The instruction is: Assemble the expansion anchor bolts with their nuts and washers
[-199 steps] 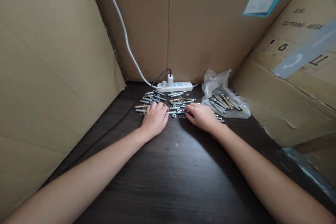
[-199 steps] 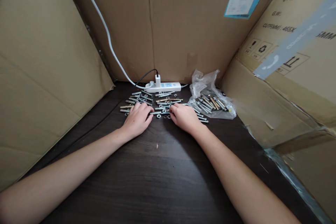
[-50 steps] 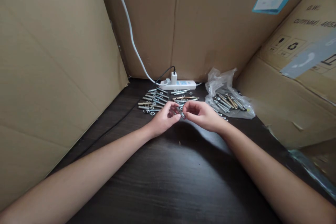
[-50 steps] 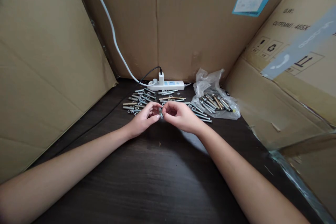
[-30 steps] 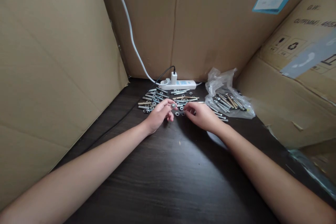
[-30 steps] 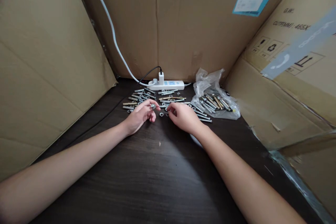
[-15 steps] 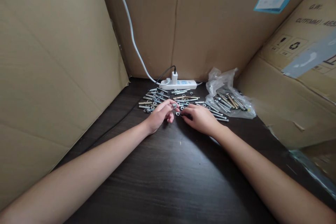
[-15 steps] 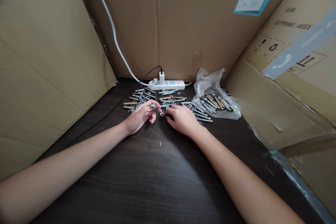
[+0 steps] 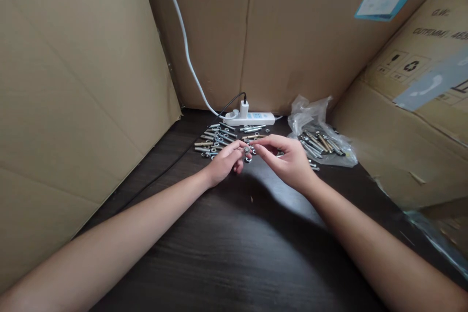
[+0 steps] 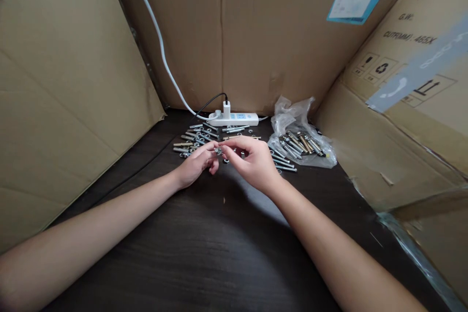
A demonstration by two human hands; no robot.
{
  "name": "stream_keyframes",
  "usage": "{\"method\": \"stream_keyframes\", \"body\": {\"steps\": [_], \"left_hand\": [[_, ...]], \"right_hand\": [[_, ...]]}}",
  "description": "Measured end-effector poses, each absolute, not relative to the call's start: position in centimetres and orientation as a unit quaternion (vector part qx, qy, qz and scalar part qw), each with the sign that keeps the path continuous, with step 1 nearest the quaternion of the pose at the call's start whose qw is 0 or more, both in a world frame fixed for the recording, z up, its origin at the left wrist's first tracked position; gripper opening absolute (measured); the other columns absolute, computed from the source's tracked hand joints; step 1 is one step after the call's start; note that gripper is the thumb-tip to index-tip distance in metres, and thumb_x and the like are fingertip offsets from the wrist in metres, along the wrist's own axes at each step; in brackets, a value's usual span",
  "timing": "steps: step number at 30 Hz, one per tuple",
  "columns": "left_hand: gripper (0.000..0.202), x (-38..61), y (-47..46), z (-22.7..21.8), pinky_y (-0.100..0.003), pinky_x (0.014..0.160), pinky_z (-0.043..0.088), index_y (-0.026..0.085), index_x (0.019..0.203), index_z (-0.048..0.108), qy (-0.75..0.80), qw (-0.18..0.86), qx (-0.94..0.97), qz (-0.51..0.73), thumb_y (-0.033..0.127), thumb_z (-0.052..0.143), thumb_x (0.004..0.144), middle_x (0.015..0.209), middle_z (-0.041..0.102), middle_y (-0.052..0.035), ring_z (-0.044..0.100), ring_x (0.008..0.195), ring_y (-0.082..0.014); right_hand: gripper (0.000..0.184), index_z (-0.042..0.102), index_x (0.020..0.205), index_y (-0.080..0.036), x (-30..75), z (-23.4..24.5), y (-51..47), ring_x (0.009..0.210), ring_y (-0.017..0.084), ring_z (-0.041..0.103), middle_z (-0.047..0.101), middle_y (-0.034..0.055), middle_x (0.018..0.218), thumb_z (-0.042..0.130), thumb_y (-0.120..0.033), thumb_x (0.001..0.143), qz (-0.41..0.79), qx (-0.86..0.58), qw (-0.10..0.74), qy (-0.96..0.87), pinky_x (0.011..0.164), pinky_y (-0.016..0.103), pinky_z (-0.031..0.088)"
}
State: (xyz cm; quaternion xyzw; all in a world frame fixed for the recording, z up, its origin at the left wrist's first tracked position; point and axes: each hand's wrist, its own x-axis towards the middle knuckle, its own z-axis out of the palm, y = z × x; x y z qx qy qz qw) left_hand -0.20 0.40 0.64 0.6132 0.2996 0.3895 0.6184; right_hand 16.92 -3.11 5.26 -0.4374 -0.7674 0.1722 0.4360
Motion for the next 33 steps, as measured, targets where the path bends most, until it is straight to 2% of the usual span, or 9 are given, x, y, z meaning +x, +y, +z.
{"method": "stream_keyframes", "body": {"steps": [4, 10, 16, 19, 24, 33], "left_hand": [[0.023, -0.2, 0.2, 0.7, -0.022, 0.052, 0.034, 0.016, 0.093, 0.05, 0.304, 0.607, 0.629, 0.379, 0.034, 0.045, 0.079, 0.061, 0.05, 0.0045, 0.045, 0.048, -0.0079], [0.019, 0.0, 0.0, 0.9, -0.022, 0.05, 0.034, 0.016, 0.089, 0.051, 0.301, 0.594, 0.646, 0.375, 0.031, 0.044, 0.079, 0.058, 0.049, 0.0045, 0.044, 0.048, -0.0086], [0.021, 0.1, 0.1, 0.8, -0.022, 0.049, 0.034, 0.016, 0.091, 0.049, 0.302, 0.595, 0.652, 0.361, 0.035, 0.042, 0.083, 0.059, 0.049, 0.0042, 0.045, 0.048, -0.009], [0.023, 0.0, 0.2, 0.6, -0.023, 0.051, 0.033, 0.017, 0.093, 0.049, 0.307, 0.594, 0.653, 0.356, 0.036, 0.041, 0.084, 0.06, 0.049, 0.0043, 0.046, 0.047, -0.0086], [0.026, 0.0, 0.3, 0.4, -0.024, 0.051, 0.032, 0.017, 0.094, 0.049, 0.307, 0.593, 0.656, 0.352, 0.04, 0.039, 0.086, 0.06, 0.049, 0.0041, 0.046, 0.047, -0.0084], [0.025, -0.1, 0.2, 0.9, -0.024, 0.052, 0.032, 0.016, 0.094, 0.047, 0.291, 0.606, 0.659, 0.337, 0.038, 0.036, 0.088, 0.068, 0.049, 0.0029, 0.046, 0.05, -0.0079]], "right_hand": [[0.02, 0.072, 0.09, -0.019, 16.5, 5.0, -3.3, 0.058, 0.013, 0.053, 0.068, 0.0033, 0.073, 0.055, -0.027, 0.085, 0.144, -0.434, 0.418, -0.785, 0.056, 0.026, 0.041], [0.02, 0.069, 0.079, -0.016, 16.5, 4.8, -3.1, 0.056, 0.012, 0.052, 0.067, 0.0025, 0.068, 0.056, -0.03, 0.085, 0.178, -0.466, 0.404, -0.767, 0.052, 0.024, 0.038], [0.018, 0.064, 0.09, -0.016, 16.3, 4.6, -3.1, 0.058, 0.012, 0.056, 0.063, 0.0011, 0.067, 0.054, -0.03, 0.085, 0.244, -0.458, 0.426, -0.742, 0.055, 0.024, 0.043], [0.016, 0.062, 0.091, -0.017, 16.4, 4.3, -3.0, 0.056, 0.012, 0.054, 0.061, 0.0001, 0.066, 0.053, -0.029, 0.086, 0.232, -0.443, 0.437, -0.748, 0.055, 0.024, 0.043], [0.014, 0.063, 0.092, -0.017, 16.5, 4.0, -3.0, 0.063, 0.013, 0.056, 0.065, 0.0037, 0.079, 0.055, -0.026, 0.086, 0.191, -0.421, 0.436, -0.772, 0.06, 0.026, 0.045], [0.016, 0.063, 0.095, -0.017, 16.6, 3.3, -2.3, 0.063, 0.014, 0.058, 0.066, 0.004, 0.076, 0.059, -0.027, 0.084, 0.206, -0.426, 0.436, -0.766, 0.058, 0.027, 0.048]]}}
